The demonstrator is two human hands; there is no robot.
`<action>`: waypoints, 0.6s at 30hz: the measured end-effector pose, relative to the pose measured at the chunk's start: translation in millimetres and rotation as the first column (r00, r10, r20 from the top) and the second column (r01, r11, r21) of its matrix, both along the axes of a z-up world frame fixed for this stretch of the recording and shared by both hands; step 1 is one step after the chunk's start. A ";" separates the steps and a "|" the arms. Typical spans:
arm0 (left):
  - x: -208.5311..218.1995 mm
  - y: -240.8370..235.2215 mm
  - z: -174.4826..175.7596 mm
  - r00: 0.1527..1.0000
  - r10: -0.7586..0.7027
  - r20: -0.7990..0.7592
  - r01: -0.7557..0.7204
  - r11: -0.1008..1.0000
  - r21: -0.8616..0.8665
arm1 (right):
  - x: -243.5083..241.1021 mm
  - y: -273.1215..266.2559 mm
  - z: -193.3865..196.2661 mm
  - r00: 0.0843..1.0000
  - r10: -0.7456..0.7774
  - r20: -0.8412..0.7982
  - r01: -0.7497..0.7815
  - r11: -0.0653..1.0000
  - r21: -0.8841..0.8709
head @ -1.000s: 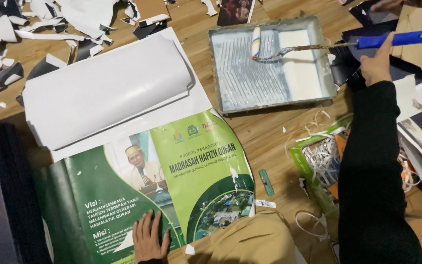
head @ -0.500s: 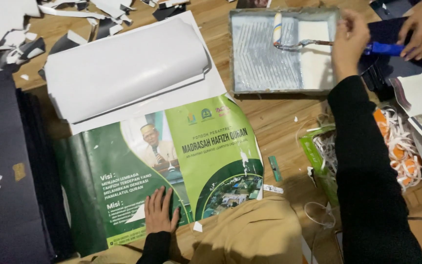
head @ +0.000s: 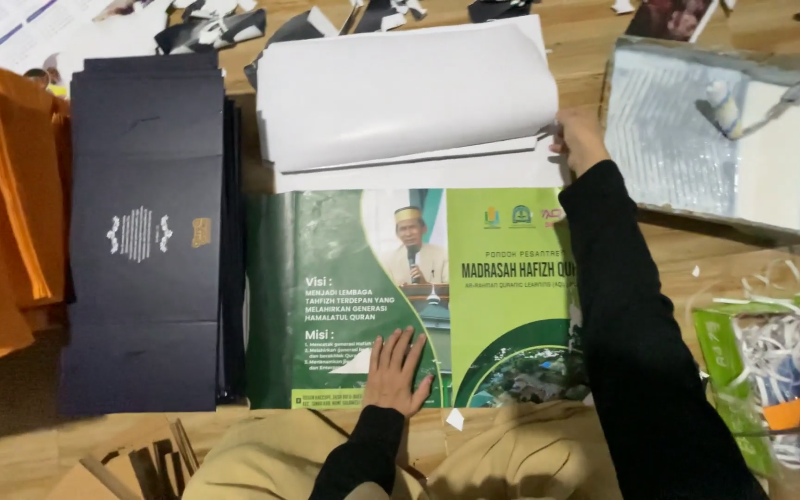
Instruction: The person sits on the floor and assembles a paper craft. They use a roller to smooth a large printed sheet, then place a white sheet on top. They arrange several brown cardboard pieces on the white sheet and use a green tool to press and smooth the edges.
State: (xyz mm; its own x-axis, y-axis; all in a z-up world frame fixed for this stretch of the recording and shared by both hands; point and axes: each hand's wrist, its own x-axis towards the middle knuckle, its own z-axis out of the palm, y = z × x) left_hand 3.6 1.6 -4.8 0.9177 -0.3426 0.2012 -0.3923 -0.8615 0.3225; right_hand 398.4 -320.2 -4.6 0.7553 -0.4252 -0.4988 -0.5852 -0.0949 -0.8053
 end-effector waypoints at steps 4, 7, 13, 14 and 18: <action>0.0 -4.3 -17.0 0.993 0.056 0.099 -0.056 0.998 -0.007 | -1.3 -20.9 -13.2 0.984 -0.017 0.176 0.010 0.999 0.039; -2.2 -5.2 -16.6 0.992 0.056 0.111 -0.057 0.998 0.006 | -18.0 -13.6 7.1 0.969 -0.100 0.224 0.083 0.993 0.084; -5.7 -2.1 -23.0 0.997 0.034 0.064 -0.034 0.999 0.001 | -90.1 9.3 46.7 0.967 -0.230 0.108 0.214 0.967 0.141; -5.9 -1.7 -27.5 0.997 0.025 0.071 -0.025 1.000 -0.005 | -107.4 14.6 50.8 0.964 -0.238 0.116 0.222 0.966 0.137; -4.9 -3.1 -31.2 0.997 0.074 0.035 -0.072 0.996 -0.061 | -172.1 15.1 23.1 0.962 -0.274 -0.011 0.269 0.932 0.244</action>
